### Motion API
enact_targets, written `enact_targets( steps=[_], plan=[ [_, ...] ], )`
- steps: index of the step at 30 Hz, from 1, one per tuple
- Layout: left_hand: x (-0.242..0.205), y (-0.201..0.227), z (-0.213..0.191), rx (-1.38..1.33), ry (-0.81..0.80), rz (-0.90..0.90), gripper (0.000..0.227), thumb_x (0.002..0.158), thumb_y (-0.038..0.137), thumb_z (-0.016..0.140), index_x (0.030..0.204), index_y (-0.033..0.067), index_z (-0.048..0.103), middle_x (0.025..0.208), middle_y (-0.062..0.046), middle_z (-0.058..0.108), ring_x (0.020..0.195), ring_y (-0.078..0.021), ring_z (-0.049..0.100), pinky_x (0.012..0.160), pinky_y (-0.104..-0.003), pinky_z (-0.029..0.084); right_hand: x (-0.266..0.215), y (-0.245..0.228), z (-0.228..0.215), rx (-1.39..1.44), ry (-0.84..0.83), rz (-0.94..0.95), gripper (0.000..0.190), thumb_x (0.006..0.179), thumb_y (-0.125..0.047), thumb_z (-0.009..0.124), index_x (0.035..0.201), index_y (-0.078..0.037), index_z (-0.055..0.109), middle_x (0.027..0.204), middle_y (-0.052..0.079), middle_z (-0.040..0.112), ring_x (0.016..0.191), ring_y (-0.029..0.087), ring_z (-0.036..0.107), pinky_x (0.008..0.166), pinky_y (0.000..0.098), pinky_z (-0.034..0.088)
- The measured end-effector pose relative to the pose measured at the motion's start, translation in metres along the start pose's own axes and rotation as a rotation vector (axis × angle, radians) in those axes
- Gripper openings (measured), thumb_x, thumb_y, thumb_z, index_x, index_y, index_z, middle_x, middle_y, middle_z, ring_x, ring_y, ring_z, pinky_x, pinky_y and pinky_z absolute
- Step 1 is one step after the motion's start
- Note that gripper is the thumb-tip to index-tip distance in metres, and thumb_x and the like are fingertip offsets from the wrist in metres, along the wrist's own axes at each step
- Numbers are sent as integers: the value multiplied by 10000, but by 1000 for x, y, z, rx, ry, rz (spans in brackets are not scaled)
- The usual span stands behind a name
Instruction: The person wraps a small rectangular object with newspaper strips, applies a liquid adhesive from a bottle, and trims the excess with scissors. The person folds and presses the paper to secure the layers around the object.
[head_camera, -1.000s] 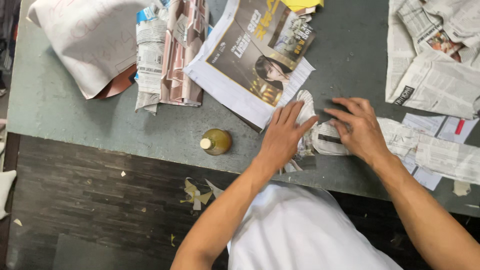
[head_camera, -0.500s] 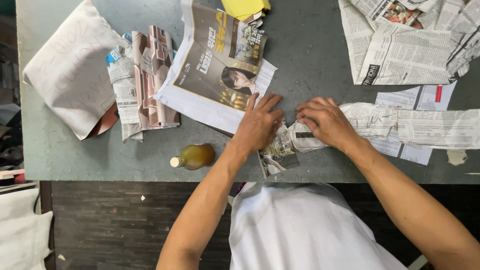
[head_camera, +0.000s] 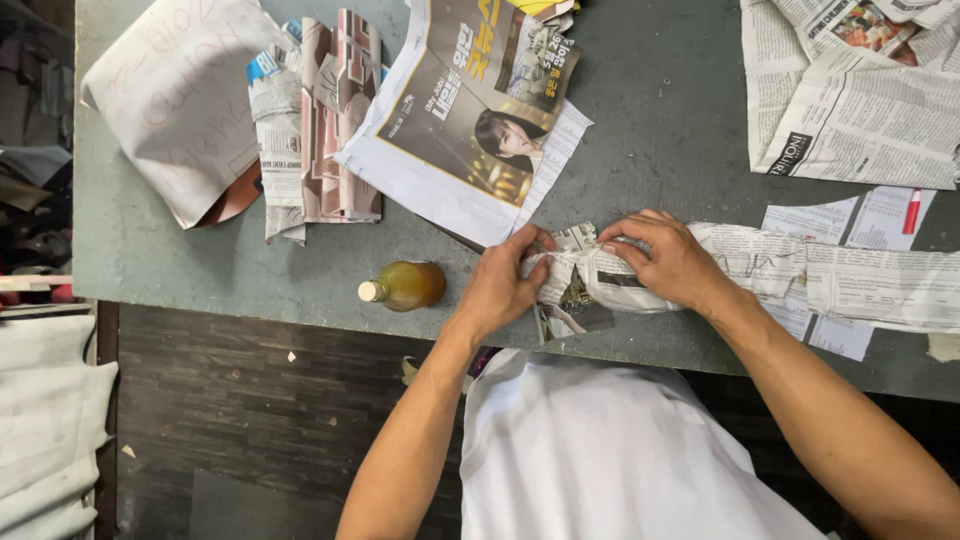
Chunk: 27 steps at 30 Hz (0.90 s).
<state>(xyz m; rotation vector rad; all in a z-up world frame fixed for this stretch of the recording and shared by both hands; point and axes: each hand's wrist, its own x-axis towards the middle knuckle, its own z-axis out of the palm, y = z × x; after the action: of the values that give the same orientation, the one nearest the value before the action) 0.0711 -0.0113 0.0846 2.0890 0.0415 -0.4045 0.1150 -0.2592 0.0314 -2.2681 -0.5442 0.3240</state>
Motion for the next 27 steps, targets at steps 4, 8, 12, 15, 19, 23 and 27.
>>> enact_targets(
  steps=[4,8,12,15,19,23,27],
  plan=[
    [-10,-15,15,-75,60,14,176,938,109,633,1113,115,649,897,-137,725,731,-269,669,722,-399,522,-6,3,11,54,-4,27,141,936,-133,705,1062,-72,683,998,62,706,972,254,663,891,397,504],
    [-12,-27,26,-26,52,-88,200,949,106,608,1122,146,700,855,-168,728,703,-275,677,757,-410,533,-8,8,18,-89,-9,-148,168,900,-16,686,1028,-114,732,1011,23,702,1001,217,651,965,388,479],
    [-13,-36,35,-14,107,-8,203,930,105,621,1106,136,716,984,-151,734,769,-297,694,776,-431,540,-10,11,21,-176,-37,-162,393,821,68,668,1069,-207,802,1039,1,677,999,202,611,926,376,469],
    [-13,-40,42,51,127,25,204,939,119,630,1114,146,731,1024,-139,717,820,-320,698,798,-452,535,-12,11,21,-205,-28,-167,478,800,82,657,1120,-242,803,1038,-1,660,1006,204,600,931,378,467],
    [-14,-42,50,79,161,102,212,941,117,628,1125,156,725,1101,-103,711,865,-327,698,810,-461,534,-17,10,19,-196,1,-157,463,808,57,658,1137,-239,797,1017,15,639,1004,210,592,935,386,465],
    [-14,-40,52,56,101,-22,229,952,133,609,1147,178,722,1027,-81,692,772,-281,695,789,-444,540,-19,13,18,-190,31,-183,354,857,-41,702,1149,-222,786,1028,24,636,1028,226,581,964,390,463],
    [-13,-38,52,53,103,-36,223,969,154,613,1159,189,724,956,-77,674,758,-261,690,775,-436,538,-18,15,19,-171,29,-162,309,857,-167,777,1162,-216,778,1013,31,631,1005,230,569,936,380,463]
  ],
)
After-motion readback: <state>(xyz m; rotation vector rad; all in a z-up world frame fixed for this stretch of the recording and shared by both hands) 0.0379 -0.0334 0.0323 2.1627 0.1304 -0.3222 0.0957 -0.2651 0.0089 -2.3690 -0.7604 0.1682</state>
